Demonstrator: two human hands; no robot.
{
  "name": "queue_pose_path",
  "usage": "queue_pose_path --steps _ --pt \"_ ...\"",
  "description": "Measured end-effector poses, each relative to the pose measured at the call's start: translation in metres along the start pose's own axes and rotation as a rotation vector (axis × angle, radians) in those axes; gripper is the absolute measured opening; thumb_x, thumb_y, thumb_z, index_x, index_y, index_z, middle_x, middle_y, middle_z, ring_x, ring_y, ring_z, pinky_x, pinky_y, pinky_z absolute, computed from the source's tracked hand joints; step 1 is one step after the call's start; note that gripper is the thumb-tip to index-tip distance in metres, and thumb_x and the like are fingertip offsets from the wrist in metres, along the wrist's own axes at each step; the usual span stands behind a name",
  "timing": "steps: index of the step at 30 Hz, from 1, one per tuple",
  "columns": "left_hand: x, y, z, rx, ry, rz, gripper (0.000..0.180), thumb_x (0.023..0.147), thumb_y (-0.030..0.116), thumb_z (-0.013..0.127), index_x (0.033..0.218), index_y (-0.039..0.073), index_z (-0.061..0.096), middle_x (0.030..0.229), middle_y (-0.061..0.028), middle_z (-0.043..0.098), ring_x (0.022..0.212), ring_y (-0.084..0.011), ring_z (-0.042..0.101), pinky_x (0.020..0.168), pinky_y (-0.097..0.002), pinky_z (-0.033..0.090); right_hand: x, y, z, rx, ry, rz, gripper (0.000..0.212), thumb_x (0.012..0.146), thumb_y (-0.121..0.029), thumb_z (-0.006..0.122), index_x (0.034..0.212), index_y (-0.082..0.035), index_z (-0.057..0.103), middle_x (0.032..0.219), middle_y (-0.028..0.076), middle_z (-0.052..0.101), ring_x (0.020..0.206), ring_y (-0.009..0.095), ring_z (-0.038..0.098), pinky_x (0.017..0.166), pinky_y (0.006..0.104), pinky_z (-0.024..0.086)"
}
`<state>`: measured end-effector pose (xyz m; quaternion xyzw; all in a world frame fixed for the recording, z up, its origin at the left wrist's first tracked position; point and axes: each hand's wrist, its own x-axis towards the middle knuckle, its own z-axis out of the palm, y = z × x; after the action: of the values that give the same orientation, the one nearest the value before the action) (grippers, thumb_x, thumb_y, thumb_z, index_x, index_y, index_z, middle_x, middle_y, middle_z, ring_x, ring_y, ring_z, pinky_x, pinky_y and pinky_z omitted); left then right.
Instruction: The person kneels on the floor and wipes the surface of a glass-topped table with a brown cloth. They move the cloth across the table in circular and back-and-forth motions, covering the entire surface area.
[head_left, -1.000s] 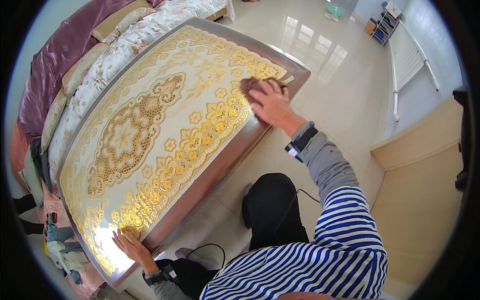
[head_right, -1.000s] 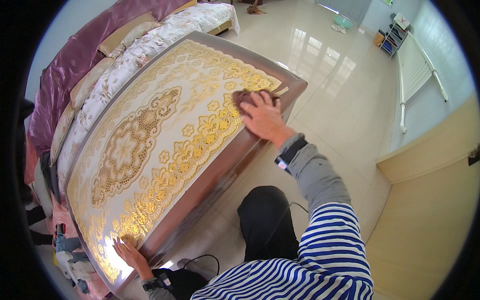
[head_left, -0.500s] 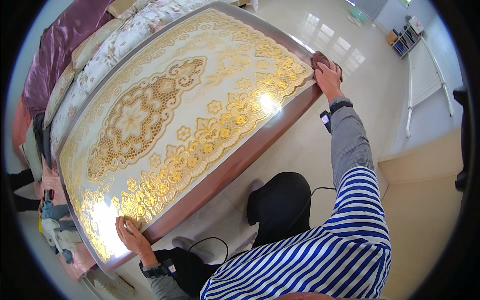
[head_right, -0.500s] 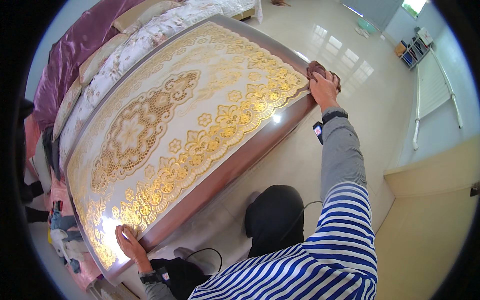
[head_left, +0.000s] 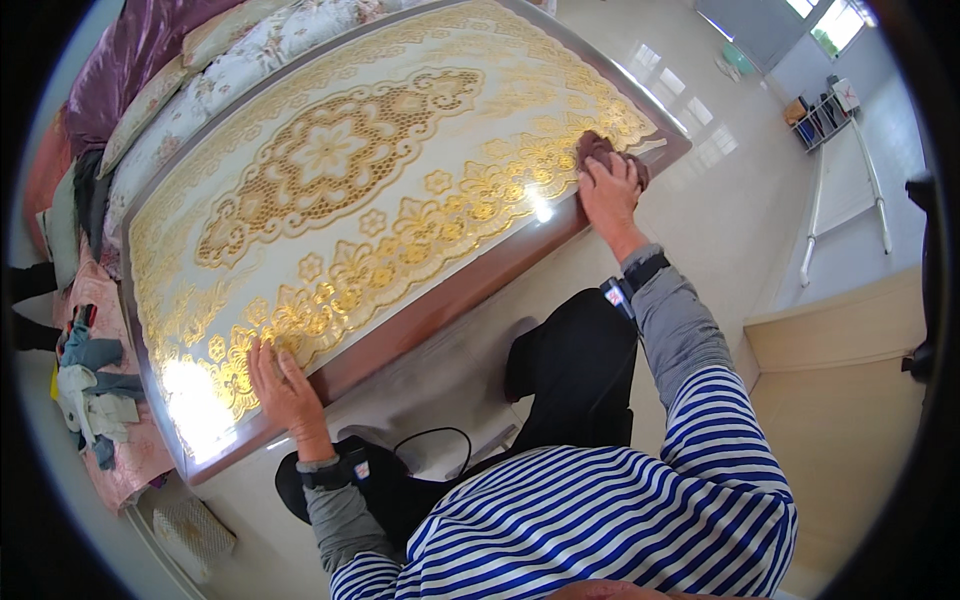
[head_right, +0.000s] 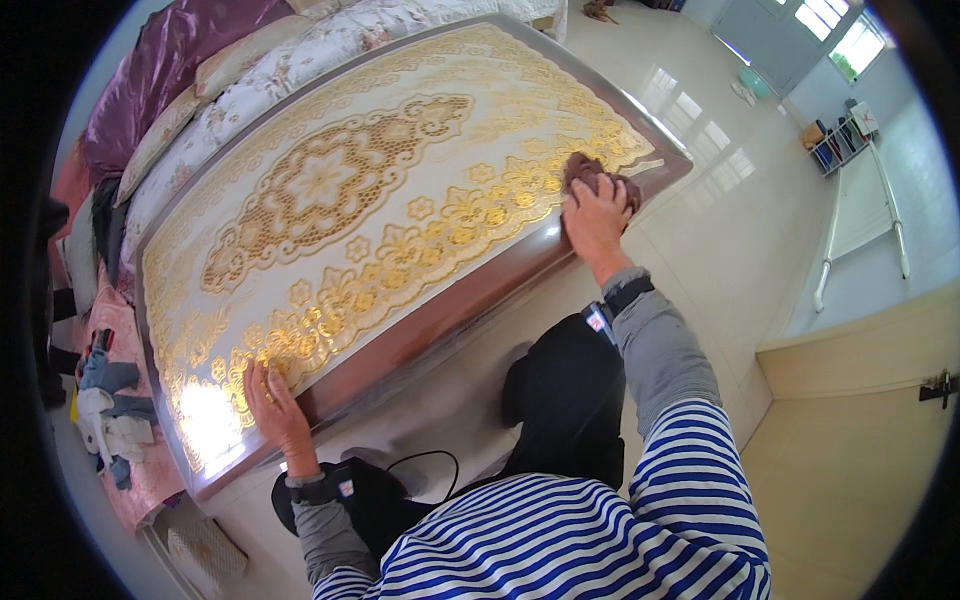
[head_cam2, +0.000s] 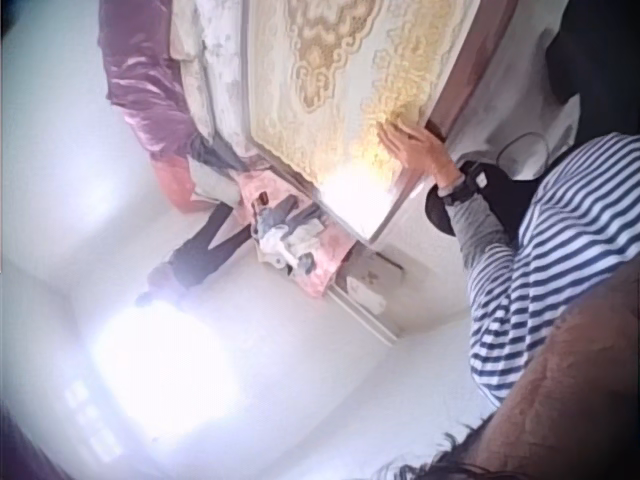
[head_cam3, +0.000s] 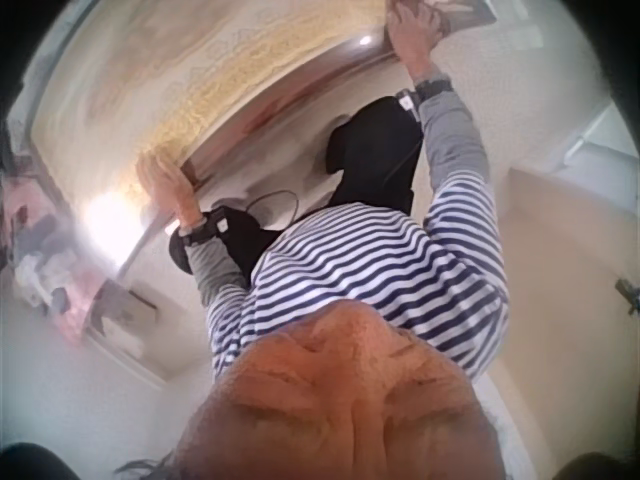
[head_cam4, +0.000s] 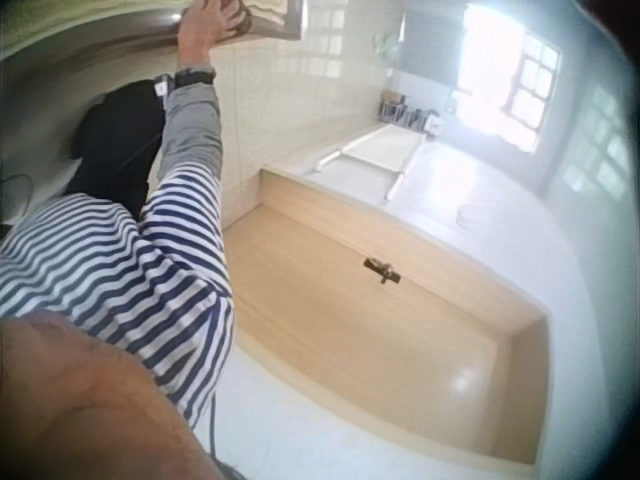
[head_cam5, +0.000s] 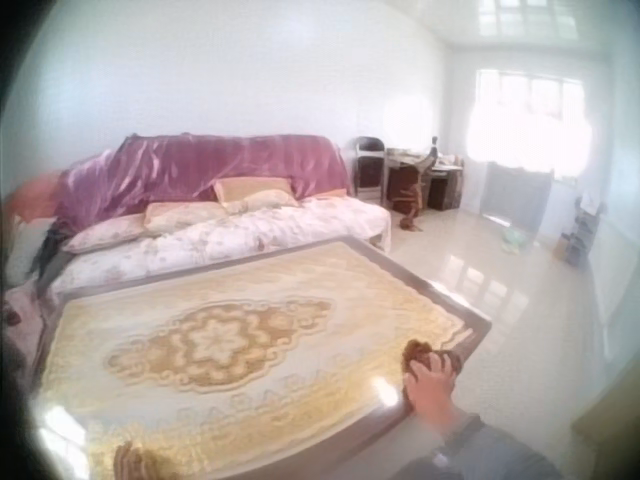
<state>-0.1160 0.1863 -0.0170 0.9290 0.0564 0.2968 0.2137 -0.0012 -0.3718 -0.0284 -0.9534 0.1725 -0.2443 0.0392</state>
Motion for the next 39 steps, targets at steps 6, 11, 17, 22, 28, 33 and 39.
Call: queue_pose_path --steps 6,11,17,22,28,33,39 --pt "-0.005 -0.004 -0.004 -0.192 0.068 -0.023 0.038 0.106 0.02 0.056 0.137 -0.001 0.059 0.147 -0.0201 0.059 0.139 -0.0407 0.05 0.117 -0.0487 0.039 -0.081 -0.151 -0.036 0.185 -0.013 -0.393 0.045 0.088 -0.042 0.071 0.126 -0.019 0.071 0.147 0.015 0.051 0.139 0.044 0.039 0.11 0.0659 0.035" --pt "-0.01 -0.01 -0.007 -0.415 0.137 -0.032 0.042 0.107 0.016 0.052 0.143 -0.004 0.053 0.153 -0.0226 0.052 0.145 -0.0406 0.044 0.12 -0.0487 0.034 -0.135 -0.275 -0.062 0.373 -0.177 -0.684 0.052 0.083 -0.047 0.073 0.124 -0.015 0.068 0.143 0.016 0.05 0.139 0.045 0.039 0.106 0.0654 0.039" --pt "-0.015 -0.037 -0.036 -0.609 0.249 -0.064 0.046 0.112 0.016 0.043 0.153 -0.006 0.039 0.159 -0.0231 0.041 0.146 -0.0356 0.042 0.118 -0.0464 0.038 -0.184 -0.361 -0.068 0.629 -0.368 -1.22 0.046 0.087 -0.037 0.073 0.128 -0.017 0.066 0.148 0.016 0.047 0.143 0.043 0.037 0.11 0.0707 0.033" --pt "-0.016 -0.07 -0.051 -0.38 0.221 -0.174 0.048 0.113 0.023 0.045 0.153 -0.004 0.04 0.157 -0.0213 0.044 0.143 -0.0335 0.046 0.114 -0.0447 0.044 -0.16 -0.348 -0.049 0.683 -0.277 -1.334 0.038 0.089 -0.037 0.069 0.124 -0.021 0.069 0.147 0.014 0.052 0.141 0.042 0.041 0.111 0.0684 0.034" --pt "-0.012 -0.075 -0.027 -0.097 0.169 -0.171 0.048 0.112 0.028 0.047 0.146 -0.006 0.049 0.15 -0.0263 0.051 0.141 -0.0417 0.047 0.118 -0.0504 0.037 -0.081 -0.289 -0.024 0.5 -0.157 -1.157 0.041 0.087 -0.039 0.069 0.125 -0.023 0.07 0.149 0.013 0.053 0.14 0.041 0.044 0.112 0.0665 0.033" --pt "-0.011 -0.069 -0.025 0.089 0.069 -0.217 0.048 0.113 0.028 0.046 0.145 -0.007 0.05 0.146 -0.0264 0.054 0.135 -0.0432 0.051 0.114 -0.0487 0.041 -0.003 -0.208 0.003 0.385 -0.112 -0.985 0.036 0.089 -0.038 0.067 0.121 -0.023 0.071 0.144 0.013 0.054 0.14 0.042 0.043 0.109 0.067 0.034" --pt "-0.012 -0.067 -0.027 0.106 0.048 -0.283 0.051 0.113 0.033 0.046 0.143 -0.007 0.053 0.144 -0.0258 0.057 0.132 -0.041 0.054 0.112 -0.0472 0.044 0.083 -0.092 0.027 0.213 -0.127 -0.785 0.041 0.092 -0.041 0.064 0.129 -0.024 0.069 0.146 0.011 0.052 0.141 0.04 0.039 0.113 0.0663 0.03"
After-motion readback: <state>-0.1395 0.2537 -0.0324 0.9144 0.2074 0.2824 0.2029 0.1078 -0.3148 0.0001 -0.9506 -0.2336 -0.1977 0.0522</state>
